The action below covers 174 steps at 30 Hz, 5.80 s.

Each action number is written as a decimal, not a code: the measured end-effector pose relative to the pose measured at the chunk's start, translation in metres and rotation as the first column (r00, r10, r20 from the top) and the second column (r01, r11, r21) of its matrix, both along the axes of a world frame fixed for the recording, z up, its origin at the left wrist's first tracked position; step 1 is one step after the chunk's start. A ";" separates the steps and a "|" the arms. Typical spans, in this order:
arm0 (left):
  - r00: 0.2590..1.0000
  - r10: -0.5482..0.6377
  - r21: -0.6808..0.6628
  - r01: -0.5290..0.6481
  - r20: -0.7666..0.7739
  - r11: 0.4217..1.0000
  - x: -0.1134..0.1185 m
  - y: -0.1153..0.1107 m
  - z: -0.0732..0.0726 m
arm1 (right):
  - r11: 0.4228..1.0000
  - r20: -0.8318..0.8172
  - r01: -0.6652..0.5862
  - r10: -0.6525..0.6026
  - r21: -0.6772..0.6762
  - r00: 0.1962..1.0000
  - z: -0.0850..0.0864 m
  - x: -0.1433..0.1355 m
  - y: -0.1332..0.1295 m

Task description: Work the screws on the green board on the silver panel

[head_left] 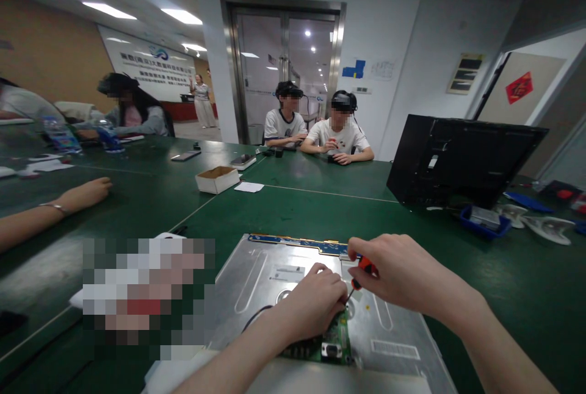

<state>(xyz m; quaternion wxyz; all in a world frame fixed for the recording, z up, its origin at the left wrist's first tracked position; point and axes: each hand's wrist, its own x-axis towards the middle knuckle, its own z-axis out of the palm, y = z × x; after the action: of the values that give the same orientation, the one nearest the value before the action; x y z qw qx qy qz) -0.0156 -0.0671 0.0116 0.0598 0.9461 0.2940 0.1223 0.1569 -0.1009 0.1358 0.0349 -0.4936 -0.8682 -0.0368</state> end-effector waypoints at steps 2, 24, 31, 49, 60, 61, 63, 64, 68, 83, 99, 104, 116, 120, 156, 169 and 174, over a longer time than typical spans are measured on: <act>1.000 0.000 -0.003 0.000 0.009 1.000 0.000 0.000 -0.001 | 0.999 -0.066 -0.040 0.038 -0.021 0.997 0.000 0.002 -0.001; 1.000 0.005 -0.010 -0.005 -0.002 1.000 0.000 0.000 0.000 | 0.999 0.006 0.012 -0.012 0.042 1.000 -0.003 -0.001 0.004; 1.000 -0.001 -0.025 0.001 0.012 1.000 0.000 0.000 0.002 | 0.997 -0.121 -0.083 0.082 -0.004 0.989 -0.002 0.002 0.001; 1.000 0.012 -0.021 -0.012 -0.018 1.000 0.000 -0.005 0.009 | 1.000 -0.002 0.023 -0.023 0.019 1.000 0.000 0.002 0.004; 1.000 0.002 0.020 -0.001 -0.031 1.000 0.001 -0.003 0.005 | 0.999 -0.006 0.007 -0.007 0.044 1.000 -0.002 0.000 0.003; 1.000 0.001 0.021 0.000 -0.028 1.000 0.001 -0.003 0.004 | 0.999 0.001 0.009 -0.009 0.050 1.000 -0.002 0.000 0.003; 1.000 -0.004 0.021 0.005 -0.024 1.000 0.001 -0.002 0.003 | 0.999 -0.008 -0.007 0.007 0.046 1.000 -0.003 -0.001 0.003; 1.000 -0.004 0.021 0.005 -0.023 1.000 0.001 -0.002 0.002 | 0.999 -0.022 -0.017 0.018 0.038 1.000 -0.003 0.000 0.003; 1.000 0.001 0.018 -0.001 -0.019 1.000 0.002 -0.002 0.001 | 0.999 -0.097 -0.054 0.055 0.005 0.994 -0.002 0.002 0.001; 0.999 -0.001 0.002 0.001 -0.032 1.000 0.002 -0.004 0.007 | 0.998 -0.097 -0.053 0.056 0.036 0.994 -0.005 0.001 0.003; 1.000 -0.020 0.031 0.020 -0.007 0.999 0.002 -0.002 0.002 | 0.999 -0.077 -0.038 0.041 0.029 0.996 -0.003 0.001 0.003; 1.000 -0.025 0.015 0.026 -0.015 1.000 0.001 -0.002 0.001 | 0.998 -0.023 -0.021 0.023 0.059 0.999 -0.004 0.000 0.004; 0.999 -0.015 -0.006 0.015 -0.030 1.000 0.002 -0.004 0.006 | 0.998 -0.017 -0.023 0.024 0.064 1.000 -0.003 -0.001 0.003; 0.999 -0.019 0.006 0.020 -0.035 1.000 0.002 -0.003 0.005 | 0.998 -0.030 -0.028 0.029 0.052 0.999 -0.004 -0.001 0.003; 0.999 -0.007 0.055 0.009 -0.047 0.998 0.004 -0.002 0.000 | 0.999 -0.038 -0.014 0.016 0.040 0.999 -0.004 0.000 0.005; 0.999 -0.010 0.027 0.011 -0.044 1.000 0.002 -0.004 0.005 | 0.999 -0.042 -0.029 0.029 0.020 0.999 -0.005 0.001 0.005; 0.998 -0.007 0.060 0.011 -0.059 0.998 0.002 -0.004 0.004 | 0.998 -0.091 -0.061 0.062 0.021 0.994 -0.004 0.001 0.003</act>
<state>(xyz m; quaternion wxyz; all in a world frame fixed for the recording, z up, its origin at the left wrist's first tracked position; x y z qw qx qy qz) -0.0137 -0.0712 0.0153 0.0233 0.9519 0.2876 0.1030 0.1583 -0.0978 0.1319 0.0802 -0.4675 -0.8801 -0.0209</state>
